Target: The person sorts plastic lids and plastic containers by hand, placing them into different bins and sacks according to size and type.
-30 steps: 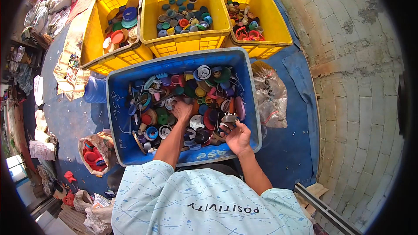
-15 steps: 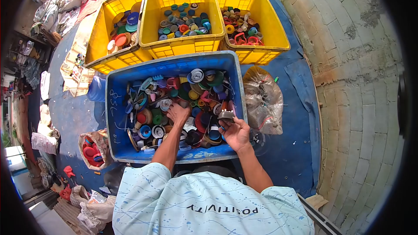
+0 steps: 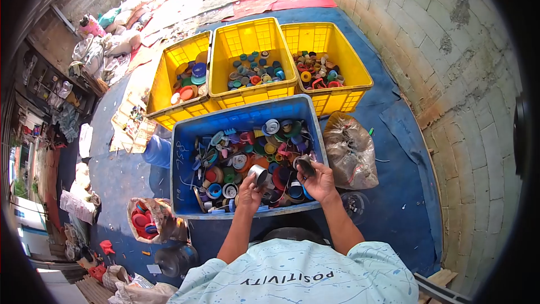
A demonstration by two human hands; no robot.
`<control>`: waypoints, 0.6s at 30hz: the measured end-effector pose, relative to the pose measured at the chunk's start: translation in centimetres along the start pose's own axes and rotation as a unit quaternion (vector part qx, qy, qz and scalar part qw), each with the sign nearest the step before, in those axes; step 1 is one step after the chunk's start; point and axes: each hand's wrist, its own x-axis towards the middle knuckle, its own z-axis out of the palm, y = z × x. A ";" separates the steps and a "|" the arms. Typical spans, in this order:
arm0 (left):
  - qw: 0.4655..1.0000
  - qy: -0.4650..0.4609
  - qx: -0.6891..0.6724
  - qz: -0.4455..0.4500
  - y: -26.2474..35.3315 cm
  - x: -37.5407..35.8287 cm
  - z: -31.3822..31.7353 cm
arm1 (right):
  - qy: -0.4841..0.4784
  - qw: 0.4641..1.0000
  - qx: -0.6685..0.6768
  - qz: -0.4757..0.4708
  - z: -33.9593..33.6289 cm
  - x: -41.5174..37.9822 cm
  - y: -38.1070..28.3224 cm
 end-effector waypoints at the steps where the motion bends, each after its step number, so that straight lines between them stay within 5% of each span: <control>1: 1.000 -0.017 -0.009 -0.003 -0.1 -0.9 -0.3 | 0.004 1.000 -0.002 -0.007 0.1 -0.6 1.0; 6: 0.994 -0.088 -0.008 0.059 -0.6 -4.4 -2.3 | 0.018 1.000 -0.015 0.009 -0.5 -4.6 6.1; 11: 0.906 0.062 0.307 0.284 -1.6 -7.3 -4.7 | 0.060 0.997 -0.048 0.016 -1.4 -9.2 10.4; 14: 0.922 0.065 0.250 0.289 -1.8 -9.5 -4.5 | 0.118 0.983 -0.138 -0.028 -2.5 -11.2 11.0; 18: 0.962 -0.009 0.170 0.211 -2.9 -10.1 -5.8 | 0.078 0.990 -0.099 -0.058 -3.0 -14.9 10.1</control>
